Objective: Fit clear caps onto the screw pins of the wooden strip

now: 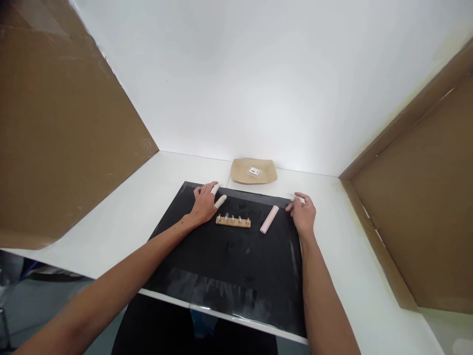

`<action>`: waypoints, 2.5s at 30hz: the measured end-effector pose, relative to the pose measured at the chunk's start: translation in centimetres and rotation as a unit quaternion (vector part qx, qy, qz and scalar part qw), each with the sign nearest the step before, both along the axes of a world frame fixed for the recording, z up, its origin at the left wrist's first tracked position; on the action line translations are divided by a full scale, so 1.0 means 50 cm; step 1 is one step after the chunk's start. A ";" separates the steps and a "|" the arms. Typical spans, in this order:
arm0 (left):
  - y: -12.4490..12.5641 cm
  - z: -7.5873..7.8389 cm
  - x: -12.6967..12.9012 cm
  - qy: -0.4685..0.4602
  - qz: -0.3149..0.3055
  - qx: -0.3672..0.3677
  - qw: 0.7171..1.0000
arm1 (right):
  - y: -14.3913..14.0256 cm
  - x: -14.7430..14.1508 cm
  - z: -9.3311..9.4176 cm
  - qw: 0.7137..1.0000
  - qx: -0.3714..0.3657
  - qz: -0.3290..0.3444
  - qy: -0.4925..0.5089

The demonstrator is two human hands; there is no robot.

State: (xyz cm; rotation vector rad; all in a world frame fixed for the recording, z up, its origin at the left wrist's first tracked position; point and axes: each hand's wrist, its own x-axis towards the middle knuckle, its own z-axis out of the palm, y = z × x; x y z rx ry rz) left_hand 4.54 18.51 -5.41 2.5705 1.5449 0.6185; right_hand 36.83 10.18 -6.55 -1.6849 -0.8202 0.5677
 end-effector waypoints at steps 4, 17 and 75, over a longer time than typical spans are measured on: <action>0.012 0.011 -0.022 -0.025 -0.010 -0.026 0.999 | -0.001 -0.003 0.004 1.000 -0.007 0.000 0.002; -0.089 0.112 -0.021 0.003 -0.185 -0.043 0.982 | -0.001 -0.001 -0.003 1.000 0.001 0.009 0.013; -0.072 0.084 0.095 0.137 -0.275 -0.066 0.949 | -0.020 -0.008 0.000 1.000 0.003 0.010 -0.008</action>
